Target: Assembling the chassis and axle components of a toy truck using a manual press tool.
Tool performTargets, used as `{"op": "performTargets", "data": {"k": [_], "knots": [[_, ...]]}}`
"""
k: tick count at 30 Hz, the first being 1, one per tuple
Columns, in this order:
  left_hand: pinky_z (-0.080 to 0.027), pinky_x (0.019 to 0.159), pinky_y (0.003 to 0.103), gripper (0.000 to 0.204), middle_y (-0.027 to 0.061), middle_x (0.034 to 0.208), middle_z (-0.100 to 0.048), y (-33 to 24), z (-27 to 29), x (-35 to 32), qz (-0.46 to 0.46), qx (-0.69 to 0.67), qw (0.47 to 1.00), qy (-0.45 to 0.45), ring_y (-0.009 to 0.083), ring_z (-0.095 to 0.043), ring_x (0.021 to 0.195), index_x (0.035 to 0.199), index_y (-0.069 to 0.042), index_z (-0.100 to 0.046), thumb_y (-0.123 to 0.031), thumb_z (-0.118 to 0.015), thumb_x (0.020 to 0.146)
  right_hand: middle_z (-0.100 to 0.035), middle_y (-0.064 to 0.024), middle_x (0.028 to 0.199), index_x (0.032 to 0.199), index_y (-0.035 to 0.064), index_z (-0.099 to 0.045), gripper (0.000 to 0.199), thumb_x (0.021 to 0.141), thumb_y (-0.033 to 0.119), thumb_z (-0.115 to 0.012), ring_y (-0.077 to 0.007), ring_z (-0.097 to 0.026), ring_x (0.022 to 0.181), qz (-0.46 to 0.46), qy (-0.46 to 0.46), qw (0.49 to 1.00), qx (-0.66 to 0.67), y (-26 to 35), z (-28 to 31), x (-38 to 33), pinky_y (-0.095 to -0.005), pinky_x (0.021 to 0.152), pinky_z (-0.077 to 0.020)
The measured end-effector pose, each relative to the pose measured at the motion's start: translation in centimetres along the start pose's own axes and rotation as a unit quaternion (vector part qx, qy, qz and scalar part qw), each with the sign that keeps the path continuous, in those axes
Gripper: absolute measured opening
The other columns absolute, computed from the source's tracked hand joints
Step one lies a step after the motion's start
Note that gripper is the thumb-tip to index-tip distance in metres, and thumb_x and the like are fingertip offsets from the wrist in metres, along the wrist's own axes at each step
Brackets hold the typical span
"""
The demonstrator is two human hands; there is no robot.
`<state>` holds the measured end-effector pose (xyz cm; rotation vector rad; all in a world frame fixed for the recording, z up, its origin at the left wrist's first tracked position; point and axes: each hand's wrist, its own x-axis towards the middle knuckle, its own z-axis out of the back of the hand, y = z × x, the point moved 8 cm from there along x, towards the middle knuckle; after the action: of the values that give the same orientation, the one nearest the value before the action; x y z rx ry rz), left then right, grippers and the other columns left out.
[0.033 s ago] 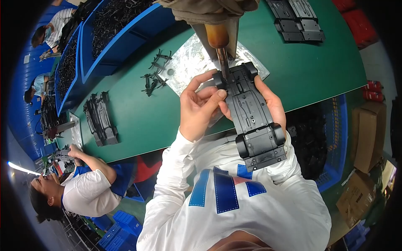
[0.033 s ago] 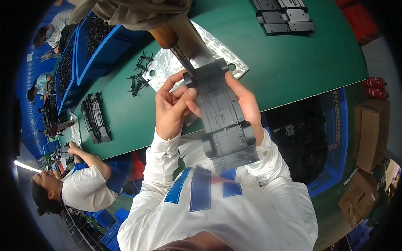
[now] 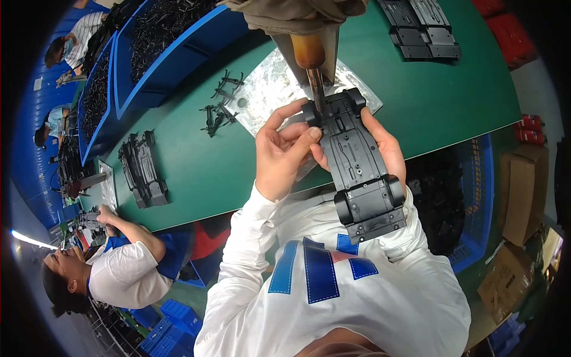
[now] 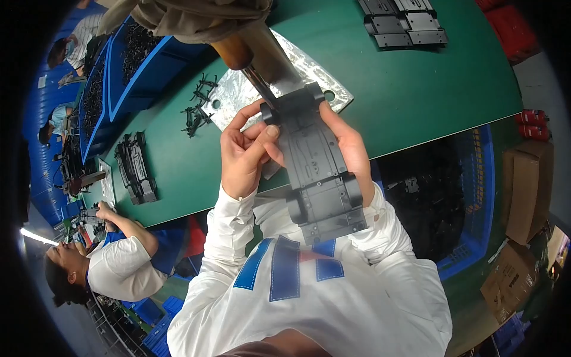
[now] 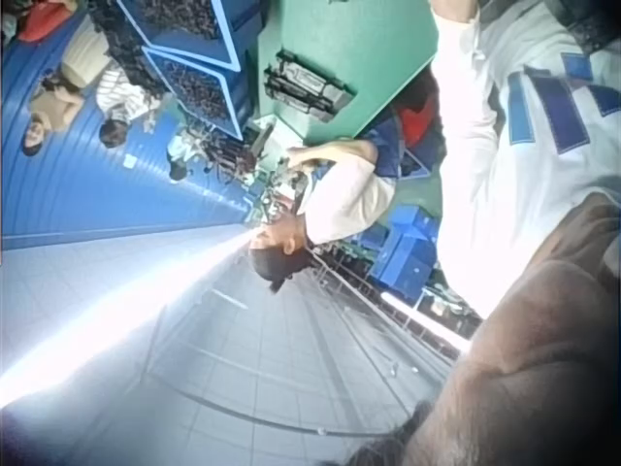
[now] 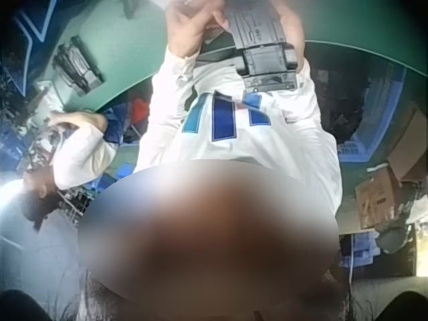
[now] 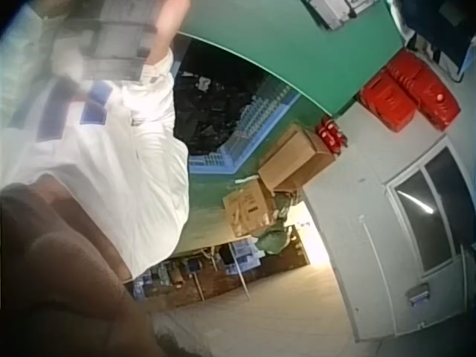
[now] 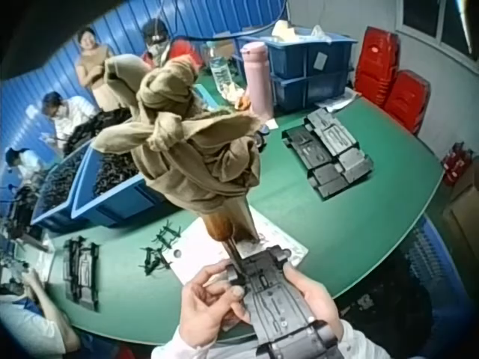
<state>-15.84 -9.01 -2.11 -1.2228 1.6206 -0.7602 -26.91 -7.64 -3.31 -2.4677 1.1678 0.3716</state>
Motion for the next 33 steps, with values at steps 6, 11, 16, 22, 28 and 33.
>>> {"op": "performTargets", "data": {"k": [6, 11, 16, 22, 28, 33], "knots": [[-0.054, 0.055, 0.029, 0.049, 0.0104, 0.072, -0.063, -0.1, 0.0, 0.2, -0.020, -0.006, 1.000, -0.012, 0.0172, -0.064, 0.056, 0.133, 0.012, -0.040, 0.003, -0.060, 0.089, -0.060, -0.0208, 0.122, 0.130, 0.0001, -0.051, 0.048, 0.102, 0.038, -0.043, -0.0350, -0.062, 0.106, -0.012, 0.015, 1.000, 0.005, 0.2, 0.2, 0.5, -0.0512, 0.097, -0.0504], [-0.054, 0.055, 0.029, 0.049, 0.0097, 0.072, -0.063, -0.2, 0.2, 0.5, -0.027, 0.004, 1.000, -0.013, 0.0167, -0.063, 0.055, 0.133, 0.012, -0.040, 0.003, -0.061, 0.089, -0.060, -0.0204, 0.123, 0.131, 0.0011, -0.051, 0.048, 0.102, 0.039, -0.043, -0.0355, -0.062, 0.107, -0.011, 0.020, 1.000, -0.004, 0.4, 0.3, 1.0, -0.0521, 0.098, -0.0492], [-0.054, 0.055, 0.029, 0.049, 0.0099, 0.073, -0.063, -0.3, 0.1, 0.7, -0.035, -0.011, 0.999, -0.009, 0.0165, -0.063, 0.055, 0.133, 0.012, -0.041, 0.002, -0.062, 0.089, -0.060, -0.0200, 0.124, 0.131, 0.0018, -0.051, 0.048, 0.102, 0.039, -0.043, -0.0346, -0.062, 0.108, -0.010, 0.026, 1.000, 0.004, 0.5, 0.0, 1.2, -0.0524, 0.098, -0.0485], [-0.054, 0.056, 0.029, 0.049, 0.0109, 0.075, -0.064, -0.3, 0.1, 0.8, -0.033, -0.018, 0.999, -0.008, 0.0169, -0.063, 0.056, 0.133, 0.012, -0.042, 0.002, -0.062, 0.089, -0.060, -0.0200, 0.123, 0.132, 0.0017, -0.051, 0.048, 0.102, 0.039, -0.042, -0.0347, -0.062, 0.108, -0.009, 0.033, 0.999, -0.006, 0.5, -0.4, 1.1, -0.0520, 0.098, -0.0491], [-0.053, 0.056, 0.028, 0.048, 0.0103, 0.072, -0.064, -0.3, 0.2, 0.8, -0.039, -0.009, 0.999, -0.008, 0.0171, -0.063, 0.055, 0.132, 0.011, -0.042, 0.002, -0.061, 0.089, -0.060, -0.0209, 0.123, 0.130, 0.0005, -0.051, 0.046, 0.102, 0.037, -0.043, -0.0353, -0.062, 0.107, -0.006, 0.013, 1.000, -0.014, 0.4, -0.6, 0.9, -0.0522, 0.098, -0.0494], [-0.052, 0.056, 0.027, 0.048, 0.0101, 0.071, -0.064, -0.4, 0.1, 0.7, -0.042, -0.020, 0.999, -0.011, 0.0172, -0.063, 0.054, 0.132, 0.011, -0.043, 0.002, -0.062, 0.089, -0.061, -0.0210, 0.121, 0.129, 0.0005, -0.052, 0.044, 0.103, 0.035, -0.042, -0.0352, -0.063, 0.106, 0.000, 0.023, 1.000, 0.010, 0.3, -1.1, 0.8, -0.0529, 0.097, -0.0496]]}}
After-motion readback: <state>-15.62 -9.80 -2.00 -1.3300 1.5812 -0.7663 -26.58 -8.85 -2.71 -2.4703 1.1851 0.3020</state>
